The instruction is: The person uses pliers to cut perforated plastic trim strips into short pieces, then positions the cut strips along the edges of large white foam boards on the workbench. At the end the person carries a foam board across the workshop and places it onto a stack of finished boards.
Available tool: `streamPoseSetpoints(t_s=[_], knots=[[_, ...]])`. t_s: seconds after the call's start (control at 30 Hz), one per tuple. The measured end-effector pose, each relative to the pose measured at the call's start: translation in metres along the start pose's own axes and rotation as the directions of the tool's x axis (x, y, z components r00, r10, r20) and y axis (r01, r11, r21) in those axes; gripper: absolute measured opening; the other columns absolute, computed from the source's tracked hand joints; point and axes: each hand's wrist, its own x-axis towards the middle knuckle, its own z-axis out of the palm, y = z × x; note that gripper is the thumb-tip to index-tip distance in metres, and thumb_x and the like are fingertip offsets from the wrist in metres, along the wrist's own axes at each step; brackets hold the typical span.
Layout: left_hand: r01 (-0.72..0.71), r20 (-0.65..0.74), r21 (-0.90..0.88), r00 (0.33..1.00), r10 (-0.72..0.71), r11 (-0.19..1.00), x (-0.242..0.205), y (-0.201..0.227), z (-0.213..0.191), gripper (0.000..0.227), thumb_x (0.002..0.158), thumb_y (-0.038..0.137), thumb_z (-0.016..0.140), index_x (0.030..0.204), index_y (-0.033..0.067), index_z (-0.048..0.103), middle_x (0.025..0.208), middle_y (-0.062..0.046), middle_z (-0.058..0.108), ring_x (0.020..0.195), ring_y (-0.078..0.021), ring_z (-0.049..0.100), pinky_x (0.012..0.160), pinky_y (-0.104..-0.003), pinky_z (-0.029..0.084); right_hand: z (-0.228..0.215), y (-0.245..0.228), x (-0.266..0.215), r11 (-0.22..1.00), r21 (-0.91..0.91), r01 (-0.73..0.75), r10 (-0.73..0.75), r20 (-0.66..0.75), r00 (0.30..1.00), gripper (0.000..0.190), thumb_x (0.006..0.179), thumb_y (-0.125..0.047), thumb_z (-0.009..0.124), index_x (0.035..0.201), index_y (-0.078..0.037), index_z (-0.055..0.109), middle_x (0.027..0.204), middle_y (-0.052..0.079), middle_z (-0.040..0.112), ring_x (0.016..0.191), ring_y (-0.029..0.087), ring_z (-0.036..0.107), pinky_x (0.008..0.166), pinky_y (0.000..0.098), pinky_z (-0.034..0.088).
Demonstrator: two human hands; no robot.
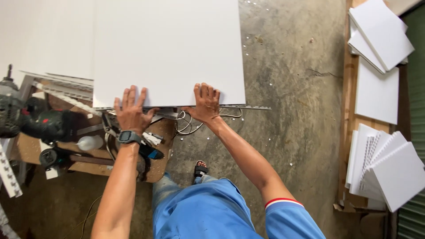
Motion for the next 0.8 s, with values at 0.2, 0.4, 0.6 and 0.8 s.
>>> streamPoseSetpoints(t_s=[0.2, 0.4, 0.6, 0.8], knots=[[-0.029, -0.086, 0.029, 0.996, 0.031, 0.999, 0.002, -0.011, 0.011, 0.083, 0.084, 0.072, 0.072, 0.155, 0.0311, 0.055, 0.159, -0.01, 0.053, 0.146, -0.0281, 0.049, 0.117, -0.058, 0.036, -0.048, 0.089, -0.028, 0.997, 0.038, 0.074, -0.074, 0.013, 0.997, 0.097, 0.073, -0.082, 0.07, 0.141, -0.013, 0.059, 0.139, 0.017, 0.053, 0.127, 0.031, 0.05, 0.104, 0.0528, 0.04], [-0.002, -0.09, 0.006, 0.996, 0.003, 1.0, 0.001, -0.002, 0.001, 0.082, 0.082, 0.068, 0.076, 0.153, 0.0314, 0.059, 0.159, -0.009, 0.054, 0.145, -0.0275, 0.05, 0.119, -0.056, 0.036, -0.087, 0.139, -0.054, 0.995, 0.046, -0.09, 0.087, 0.078, 0.993, 0.103, 0.062, -0.073, 0.08, 0.143, -0.016, 0.055, 0.124, 0.018, 0.065, 0.107, 0.03, 0.064, 0.092, 0.048, 0.048], [-0.03, -0.075, 0.023, 0.997, 0.031, 0.999, 0.0, -0.009, 0.009, 0.082, 0.084, 0.064, 0.078, 0.156, 0.0293, 0.058, 0.161, -0.011, 0.053, 0.147, -0.0286, 0.05, 0.12, -0.057, 0.036, -0.061, 0.152, -0.074, 0.964, 0.172, -0.203, 0.172, 0.181, 0.968, 0.115, 0.07, -0.073, 0.078, 0.154, -0.003, 0.043, 0.071, 0.006, 0.071, 0.064, 0.019, 0.07, 0.078, 0.0378, 0.051], [-0.043, -0.101, -0.014, 0.994, 0.041, 0.999, 0.001, -0.012, 0.031, 0.08, 0.084, 0.062, 0.081, 0.152, 0.0267, 0.06, 0.155, -0.014, 0.057, 0.143, -0.0333, 0.053, 0.116, -0.06, 0.038, -0.068, 0.142, -0.069, 0.97, 0.189, -0.15, 0.147, 0.029, 0.989, 0.118, 0.069, -0.073, 0.08, 0.149, 0.005, 0.043, 0.063, 0.005, 0.069, 0.055, 0.02, 0.065, 0.079, 0.0413, 0.043]])
